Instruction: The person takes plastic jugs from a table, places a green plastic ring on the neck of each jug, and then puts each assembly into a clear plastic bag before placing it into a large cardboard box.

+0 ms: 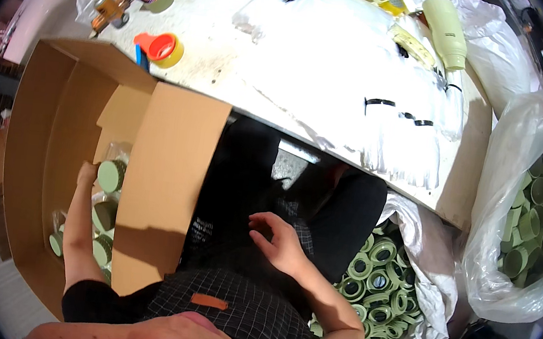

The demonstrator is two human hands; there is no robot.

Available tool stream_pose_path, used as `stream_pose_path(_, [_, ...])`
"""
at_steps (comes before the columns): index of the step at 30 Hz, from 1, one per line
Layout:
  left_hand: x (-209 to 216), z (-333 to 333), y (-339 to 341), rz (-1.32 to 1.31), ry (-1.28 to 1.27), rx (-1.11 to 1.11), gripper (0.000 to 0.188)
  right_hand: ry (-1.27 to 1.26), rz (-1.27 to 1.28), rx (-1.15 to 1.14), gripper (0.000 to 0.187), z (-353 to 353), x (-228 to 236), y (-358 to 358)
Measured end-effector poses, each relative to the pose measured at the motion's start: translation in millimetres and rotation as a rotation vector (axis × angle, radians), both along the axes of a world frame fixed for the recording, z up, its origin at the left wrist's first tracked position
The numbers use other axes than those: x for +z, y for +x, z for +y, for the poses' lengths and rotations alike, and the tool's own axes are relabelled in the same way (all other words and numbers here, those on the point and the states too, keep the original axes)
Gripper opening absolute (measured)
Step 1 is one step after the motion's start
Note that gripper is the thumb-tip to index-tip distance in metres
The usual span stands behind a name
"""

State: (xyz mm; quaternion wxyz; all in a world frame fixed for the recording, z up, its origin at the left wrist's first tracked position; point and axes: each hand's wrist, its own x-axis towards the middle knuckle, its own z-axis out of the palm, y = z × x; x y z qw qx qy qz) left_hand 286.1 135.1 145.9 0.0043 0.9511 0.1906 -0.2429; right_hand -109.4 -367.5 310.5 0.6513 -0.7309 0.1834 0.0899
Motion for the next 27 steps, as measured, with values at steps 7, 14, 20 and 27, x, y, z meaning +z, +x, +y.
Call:
stream_pose_path(7, [243.1,-232.9,-35.8,-1.178,-0.293,-0.962,0.041,-0.109,-0.219,0.063,0.029,-61.0,-6.3,87.3])
stream_pose_path(14, [211.5,-557.1,47.7,-1.081,-0.545,-1.715,0.063,-0.048,-0.293,0.028,0.03,-78.6,-41.0,116.8])
stream_pose_path(20, [180.7,-760.4,141.3,-0.982,0.205,-1.665,0.053,0.024,-0.273,0.125,0.03,-80.3,-42.2,103.0])
stream_pose_path(27, [200.9,-703.2,183.7,-1.128,0.1,-1.626,0.015,-0.069,-0.394,-0.048,0.026,-111.1,-21.8,87.4])
